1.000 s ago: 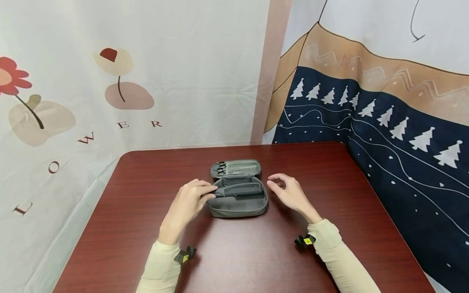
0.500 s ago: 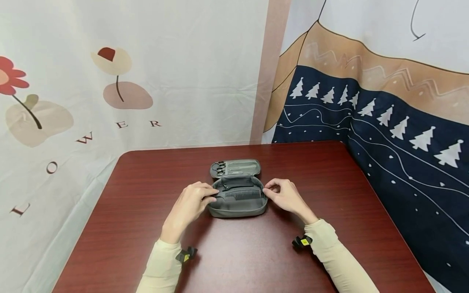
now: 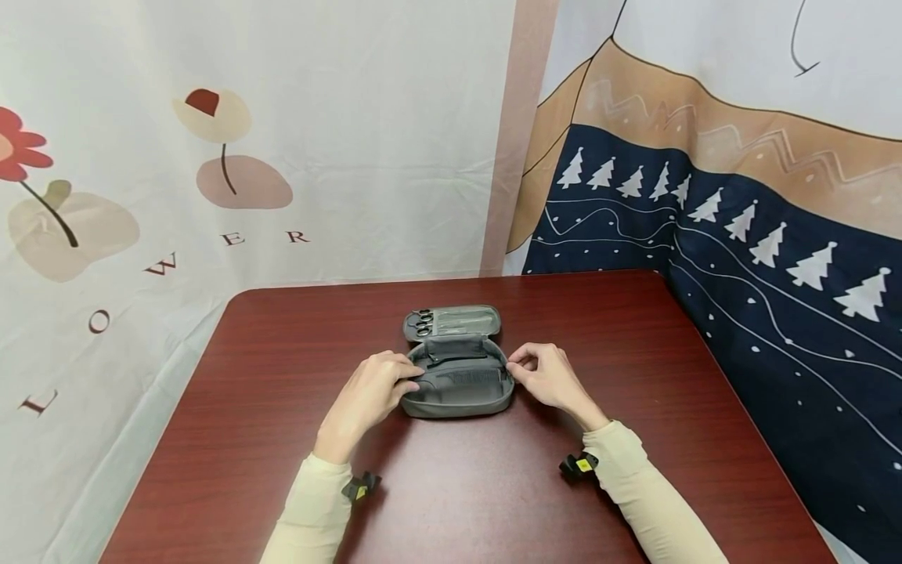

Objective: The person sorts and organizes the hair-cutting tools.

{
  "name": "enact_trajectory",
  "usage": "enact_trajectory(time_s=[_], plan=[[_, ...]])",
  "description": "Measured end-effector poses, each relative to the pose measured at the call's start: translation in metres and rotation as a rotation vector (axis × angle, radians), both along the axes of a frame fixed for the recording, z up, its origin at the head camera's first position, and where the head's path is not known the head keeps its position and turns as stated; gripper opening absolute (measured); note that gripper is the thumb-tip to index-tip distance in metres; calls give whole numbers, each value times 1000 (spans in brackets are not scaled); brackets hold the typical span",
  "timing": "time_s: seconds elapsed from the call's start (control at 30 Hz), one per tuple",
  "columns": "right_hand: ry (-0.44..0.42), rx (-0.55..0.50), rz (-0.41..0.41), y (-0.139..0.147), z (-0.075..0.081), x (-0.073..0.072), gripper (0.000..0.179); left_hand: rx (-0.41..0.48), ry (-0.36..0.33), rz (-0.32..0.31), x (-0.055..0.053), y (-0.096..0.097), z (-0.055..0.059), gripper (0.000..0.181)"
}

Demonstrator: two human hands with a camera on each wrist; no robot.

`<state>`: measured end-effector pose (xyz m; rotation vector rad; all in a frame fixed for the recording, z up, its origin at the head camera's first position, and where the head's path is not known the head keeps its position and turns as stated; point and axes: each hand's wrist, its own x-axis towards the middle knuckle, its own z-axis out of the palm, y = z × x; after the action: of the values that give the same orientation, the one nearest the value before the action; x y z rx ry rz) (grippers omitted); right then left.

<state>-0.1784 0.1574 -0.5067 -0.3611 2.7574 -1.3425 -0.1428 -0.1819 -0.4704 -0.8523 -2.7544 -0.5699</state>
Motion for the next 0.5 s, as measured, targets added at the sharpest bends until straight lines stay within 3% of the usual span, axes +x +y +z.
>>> enact_trajectory(time_s=[0.5], plan=[[0,-14,15,1,-2,-1,5,-76,-82,-61,-15,12,-5,19]])
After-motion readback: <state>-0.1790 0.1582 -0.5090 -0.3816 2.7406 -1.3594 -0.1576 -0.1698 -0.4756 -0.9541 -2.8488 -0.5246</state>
